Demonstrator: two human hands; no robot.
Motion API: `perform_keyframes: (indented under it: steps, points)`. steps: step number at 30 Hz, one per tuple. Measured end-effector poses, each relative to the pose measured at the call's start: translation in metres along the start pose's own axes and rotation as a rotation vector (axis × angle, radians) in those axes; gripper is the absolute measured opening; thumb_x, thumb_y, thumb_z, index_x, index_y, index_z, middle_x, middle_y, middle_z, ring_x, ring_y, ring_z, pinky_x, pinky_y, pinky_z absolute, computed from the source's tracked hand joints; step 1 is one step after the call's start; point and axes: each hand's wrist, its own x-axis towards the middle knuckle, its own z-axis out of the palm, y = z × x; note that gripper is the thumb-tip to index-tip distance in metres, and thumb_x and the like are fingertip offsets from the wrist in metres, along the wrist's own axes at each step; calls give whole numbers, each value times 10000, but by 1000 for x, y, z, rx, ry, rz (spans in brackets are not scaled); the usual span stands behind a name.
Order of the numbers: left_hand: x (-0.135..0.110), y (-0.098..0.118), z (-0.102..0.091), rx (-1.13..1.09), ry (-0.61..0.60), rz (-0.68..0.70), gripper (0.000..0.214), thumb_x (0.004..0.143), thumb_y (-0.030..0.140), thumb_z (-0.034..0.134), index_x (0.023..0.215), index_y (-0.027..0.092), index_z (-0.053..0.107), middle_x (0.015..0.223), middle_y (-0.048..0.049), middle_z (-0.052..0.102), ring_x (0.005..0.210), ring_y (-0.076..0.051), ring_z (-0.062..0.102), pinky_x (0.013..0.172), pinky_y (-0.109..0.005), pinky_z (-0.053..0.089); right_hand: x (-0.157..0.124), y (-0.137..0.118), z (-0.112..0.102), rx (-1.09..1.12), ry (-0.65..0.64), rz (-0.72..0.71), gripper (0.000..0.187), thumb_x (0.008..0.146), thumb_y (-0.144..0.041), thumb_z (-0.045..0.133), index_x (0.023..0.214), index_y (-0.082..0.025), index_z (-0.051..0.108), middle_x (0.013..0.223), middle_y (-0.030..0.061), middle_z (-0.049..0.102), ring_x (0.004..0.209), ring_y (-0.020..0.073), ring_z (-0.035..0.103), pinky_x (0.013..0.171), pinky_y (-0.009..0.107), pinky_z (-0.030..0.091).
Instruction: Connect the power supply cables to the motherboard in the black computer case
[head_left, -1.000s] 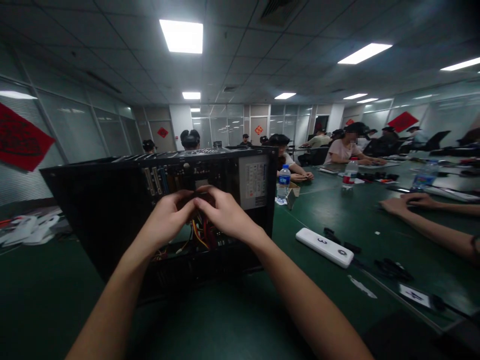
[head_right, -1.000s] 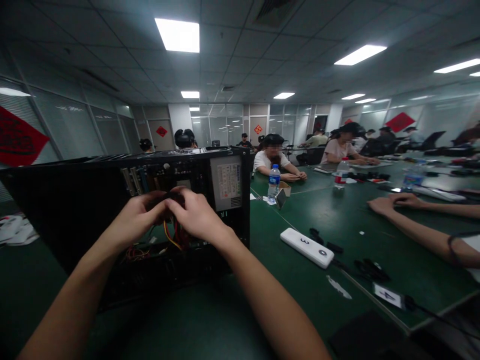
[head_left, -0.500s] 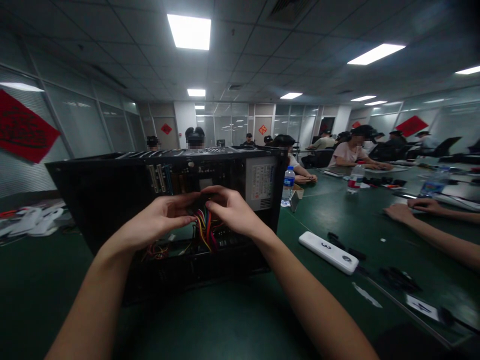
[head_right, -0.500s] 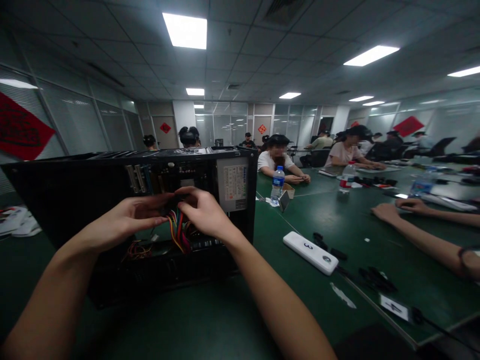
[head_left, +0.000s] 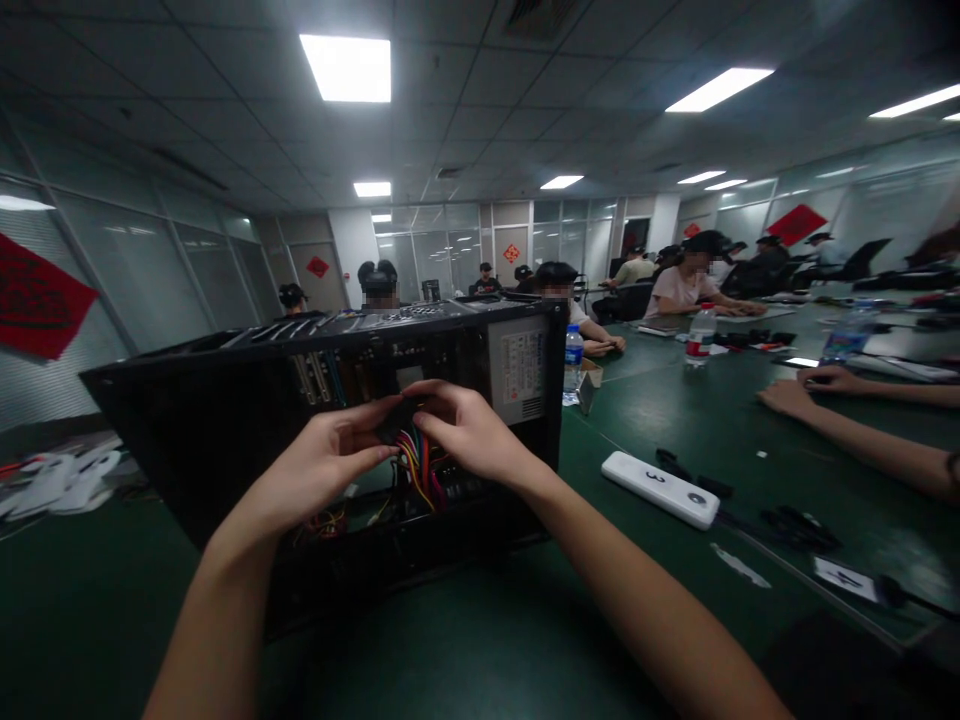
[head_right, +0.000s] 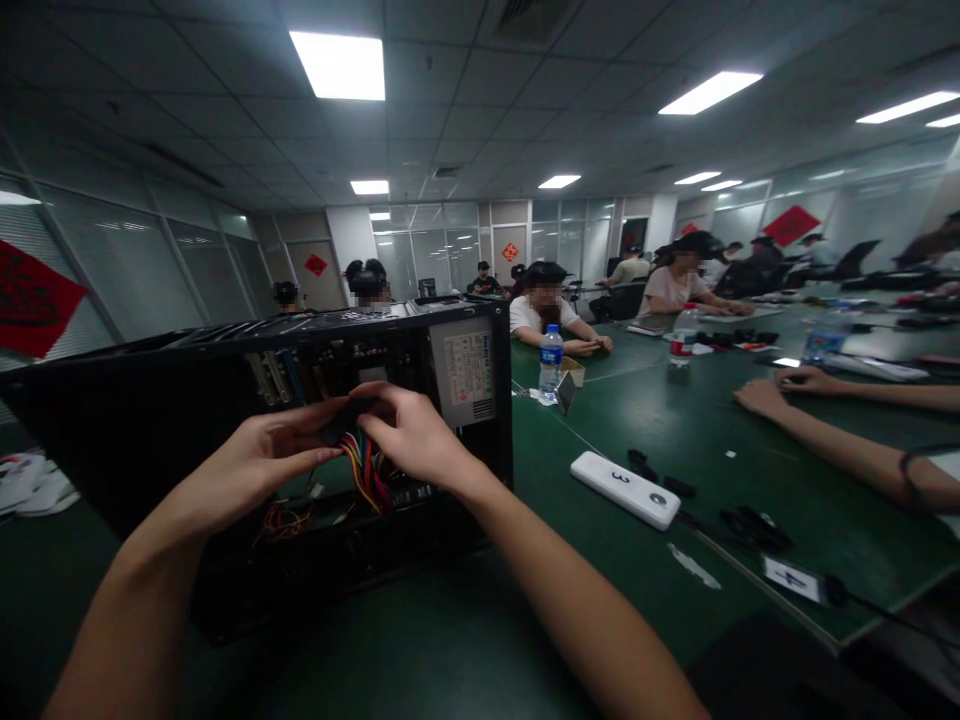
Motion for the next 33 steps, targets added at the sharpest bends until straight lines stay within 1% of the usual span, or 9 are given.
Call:
perform_keyframes:
  steps: [4,6,9,12,15,17,23,29,33]
  points:
    - [1,-4,-2,11,-2,16,650,779,368,721,1376,177,547,1435,-104,534,1295,-306,531,1089,-458,452,-1,-4,0,27,-2,-4,307,869,-151,567,1169,-170,629,1089,59,688,992,168,668,899,312,532]
    - [1,-7,-3,5,-8,17,640,789,368,714,1375,176,547,1433,-105,536,1291,-302,535,1090,-452,451,-2,-7,-1,49,-23,2,320,864,-155,576,1180,-165,628,1124,69,685,977,169,674,875,308,540]
    - [2,-11,-5,-23,-4,26,610,787,351,714,1352,171,568,1403,-107,567,1266,-295,560,1073,-443,469,-2,-11,-5,70,-41,-1,325,865,-155,578,1183,-166,644,1169,76,684,1019,175,669,916,321,527]
    - [2,-12,-5,-29,-39,17,579,776,315,721,1321,165,593,1362,-111,603,1183,-290,622,1023,-442,512,-3,-15,-8,44,-61,1,294,872,-154,575,1146,-168,681,1153,67,704,1058,178,661,962,334,506]
    - [1,-10,-4,-34,-86,-27,612,764,295,733,1341,163,573,1325,-111,631,1062,-280,687,937,-438,570,-4,-18,-9,-27,-65,6,234,874,-151,573,1046,-162,730,1070,50,736,1024,174,673,953,327,503]
    - [1,-8,-4,-26,-69,-32,616,764,292,732,1343,158,571,1300,-104,648,1041,-278,696,927,-438,578,-3,-19,-8,-49,-52,7,219,872,-152,574,1009,-163,744,1037,43,745,994,169,683,934,316,508]
    - [0,-9,-3,73,40,64,532,794,308,708,1300,168,619,1294,-69,652,1184,-285,623,1050,-444,496,-2,-17,-6,-49,-39,22,233,870,-158,577,1033,-150,744,1072,57,742,1019,171,680,951,314,499]
    - [3,-16,0,142,79,118,553,811,327,703,1337,196,589,1332,-55,620,1181,-269,627,1042,-431,505,0,-14,-11,-44,-54,39,283,873,-132,533,1062,-157,742,1096,62,736,1053,178,672,977,335,500]
    - [5,-22,1,213,94,178,536,816,350,709,1322,209,602,1284,-51,662,1133,-251,659,997,-392,545,0,-13,-15,-99,-104,16,397,869,-55,437,1125,-167,719,1143,55,720,1086,172,658,997,347,501]
